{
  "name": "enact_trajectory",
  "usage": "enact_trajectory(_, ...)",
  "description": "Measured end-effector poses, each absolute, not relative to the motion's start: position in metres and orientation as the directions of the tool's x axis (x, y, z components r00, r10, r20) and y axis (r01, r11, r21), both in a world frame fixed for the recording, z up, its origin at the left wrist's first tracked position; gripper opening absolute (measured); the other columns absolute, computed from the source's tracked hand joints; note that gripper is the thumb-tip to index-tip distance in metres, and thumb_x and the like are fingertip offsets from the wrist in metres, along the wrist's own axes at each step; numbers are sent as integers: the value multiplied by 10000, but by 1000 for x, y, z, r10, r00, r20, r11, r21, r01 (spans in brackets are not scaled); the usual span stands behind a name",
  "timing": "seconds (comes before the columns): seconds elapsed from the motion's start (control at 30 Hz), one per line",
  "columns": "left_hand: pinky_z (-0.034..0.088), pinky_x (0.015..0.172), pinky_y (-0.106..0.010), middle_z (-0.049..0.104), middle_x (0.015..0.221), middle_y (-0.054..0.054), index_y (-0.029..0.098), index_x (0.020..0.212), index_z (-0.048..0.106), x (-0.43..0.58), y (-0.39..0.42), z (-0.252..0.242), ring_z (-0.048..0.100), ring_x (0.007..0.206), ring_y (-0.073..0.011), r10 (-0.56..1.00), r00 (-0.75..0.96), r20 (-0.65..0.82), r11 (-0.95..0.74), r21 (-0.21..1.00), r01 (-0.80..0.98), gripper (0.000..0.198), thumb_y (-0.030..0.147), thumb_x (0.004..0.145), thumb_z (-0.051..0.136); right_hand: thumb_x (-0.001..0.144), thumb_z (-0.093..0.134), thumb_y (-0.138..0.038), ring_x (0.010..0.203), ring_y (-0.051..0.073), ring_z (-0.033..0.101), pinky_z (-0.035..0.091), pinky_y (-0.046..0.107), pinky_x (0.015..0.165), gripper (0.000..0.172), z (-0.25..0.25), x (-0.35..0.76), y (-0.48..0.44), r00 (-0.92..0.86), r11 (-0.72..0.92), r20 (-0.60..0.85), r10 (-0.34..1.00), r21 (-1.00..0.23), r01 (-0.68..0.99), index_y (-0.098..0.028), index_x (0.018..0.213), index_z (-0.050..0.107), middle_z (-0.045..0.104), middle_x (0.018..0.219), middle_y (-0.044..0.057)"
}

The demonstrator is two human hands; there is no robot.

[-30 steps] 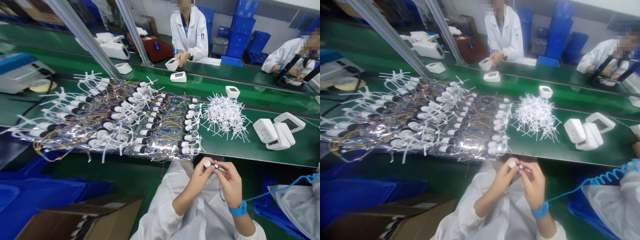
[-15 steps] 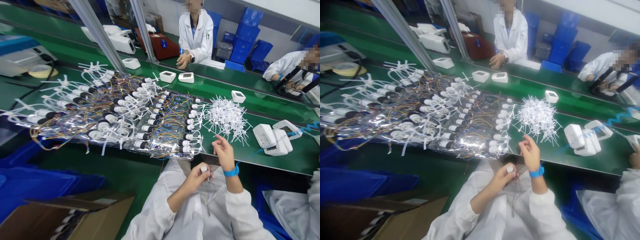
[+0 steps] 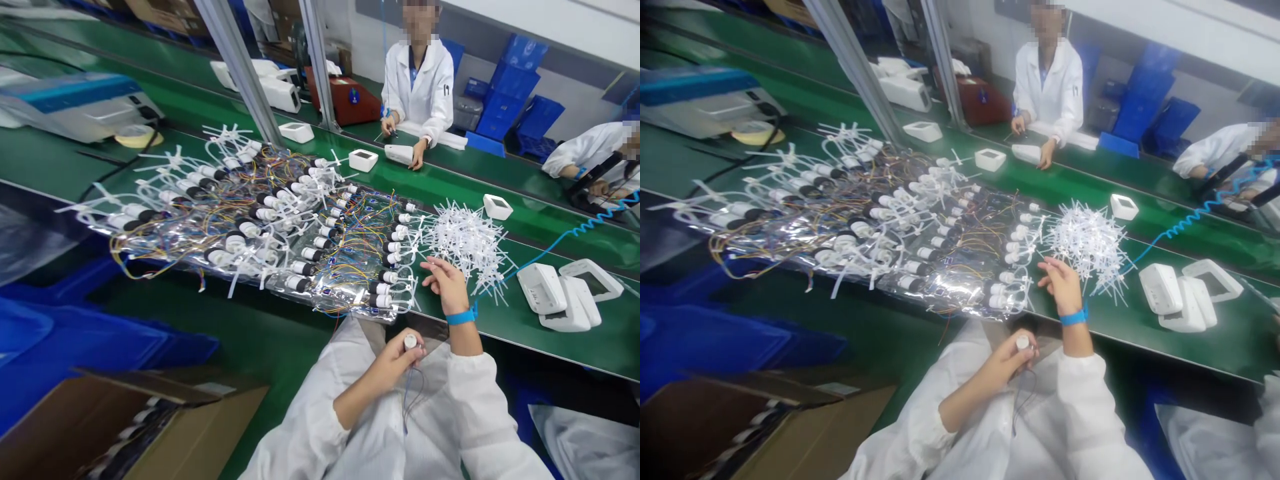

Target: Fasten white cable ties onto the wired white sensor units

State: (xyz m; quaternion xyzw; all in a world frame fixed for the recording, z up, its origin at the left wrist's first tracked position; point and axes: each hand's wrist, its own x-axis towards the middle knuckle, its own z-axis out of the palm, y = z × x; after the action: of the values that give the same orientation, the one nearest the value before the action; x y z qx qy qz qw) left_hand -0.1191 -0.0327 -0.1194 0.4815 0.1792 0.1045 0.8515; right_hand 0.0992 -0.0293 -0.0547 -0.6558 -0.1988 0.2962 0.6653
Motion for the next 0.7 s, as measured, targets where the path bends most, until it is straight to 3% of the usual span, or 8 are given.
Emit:
enact_trajectory(0.2,442,687,-263,674,961,-14,196,1114,630,-108,-34,-120,561,739,-129,301,938,-170,510,860,-8,438,534,915,826,888,797,-446,662,163,712,380,250,463,364,-45,79,-56,728,162,-109,677,-942,-292,-198,1148,855,861,1153,162)
enact_trajectory(0.37,471,704,-263,605,954,28,235,1184,550,-94,-37,-112,579,767,-139,360,920,-154,473,880,-38,452,417,882,833,886,860,-397,699,161,698,447,266,510,339,-58,70,-76,744,121,-95,661,-965,-231,-221,1175,843,853,1197,145)
enact_trajectory(0.5,465,739,-279,621,883,14,202,1048,607,-80,-34,-101,574,773,-158,417,908,-34,215,975,-62,254,389,945,746,964,792,-367,707,160,668,491,288,564,244,-65,68,-94,739,51,4,673,-998,-42,-227,1162,813,849,1154,117)
enact_trajectory(0.6,496,847,-307,722,1016,-41,199,1126,654,-71,-30,-93,650,893,-201,435,894,106,-32,994,-103,218,370,1000,701,1027,701,-317,766,176,697,563,327,686,111,-65,69,-111,716,15,139,684,-984,177,-242,1075,769,842,1127,88)
enact_trajectory(0.7,524,894,-313,756,1094,-64,208,1191,661,-61,-26,-89,697,943,-216,399,895,200,-159,976,-148,216,355,1035,679,1045,646,-264,769,174,706,581,345,748,74,-67,76,-125,689,9,266,674,-936,352,-257,1025,716,840,1145,73)
